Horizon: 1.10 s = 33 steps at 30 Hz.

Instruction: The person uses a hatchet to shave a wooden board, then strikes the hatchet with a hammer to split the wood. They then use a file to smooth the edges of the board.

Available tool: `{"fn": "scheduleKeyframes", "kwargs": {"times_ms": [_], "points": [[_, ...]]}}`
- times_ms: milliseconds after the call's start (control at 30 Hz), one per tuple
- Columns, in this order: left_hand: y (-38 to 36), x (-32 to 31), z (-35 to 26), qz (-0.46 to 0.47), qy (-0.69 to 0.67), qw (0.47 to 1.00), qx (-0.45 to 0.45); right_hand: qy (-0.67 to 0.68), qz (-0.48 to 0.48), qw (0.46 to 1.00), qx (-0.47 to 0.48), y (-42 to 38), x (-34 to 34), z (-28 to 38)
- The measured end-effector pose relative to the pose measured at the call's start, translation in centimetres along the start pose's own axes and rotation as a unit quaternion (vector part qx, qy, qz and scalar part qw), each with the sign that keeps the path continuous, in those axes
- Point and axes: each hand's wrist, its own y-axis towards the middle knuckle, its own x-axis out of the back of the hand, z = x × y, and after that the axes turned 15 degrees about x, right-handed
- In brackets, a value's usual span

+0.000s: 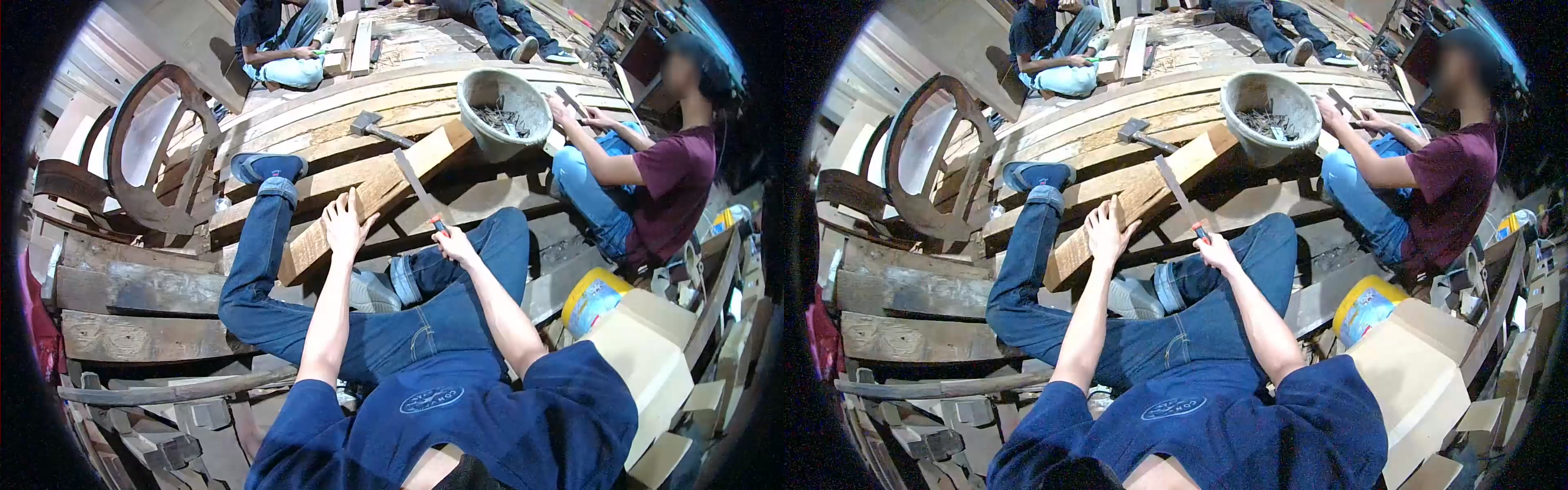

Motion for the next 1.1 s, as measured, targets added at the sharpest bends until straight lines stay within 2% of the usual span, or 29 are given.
{"fn": "scheduleKeyframes", "kwargs": {"times_ms": [633, 967, 1033, 1100], "points": [[0.1, -0.3, 0.2, -0.028, -0.012, 1.000, 0.002, -0.002, 0.023, 1.000, -0.020, -0.4, 0.1, 0.7], [0.5, 0.0, -0.1, 0.029, -0.043, 0.998, 0.036, -0.025, 0.011, 0.999, -0.025, -0.7, 0.4, 0.8], [0.7, 0.4, -0.3, 0.041, -0.050, 0.997, 0.045, 0.008, -0.011, 1.000, -0.012, -1.3, 0.5, 1.2], [0.9, 0.7, -0.3, 0.061, -0.073, 0.994, 0.061, -0.031, -0.050, 0.998, 0.018, -1.1, 0.5, 0.4]]}}
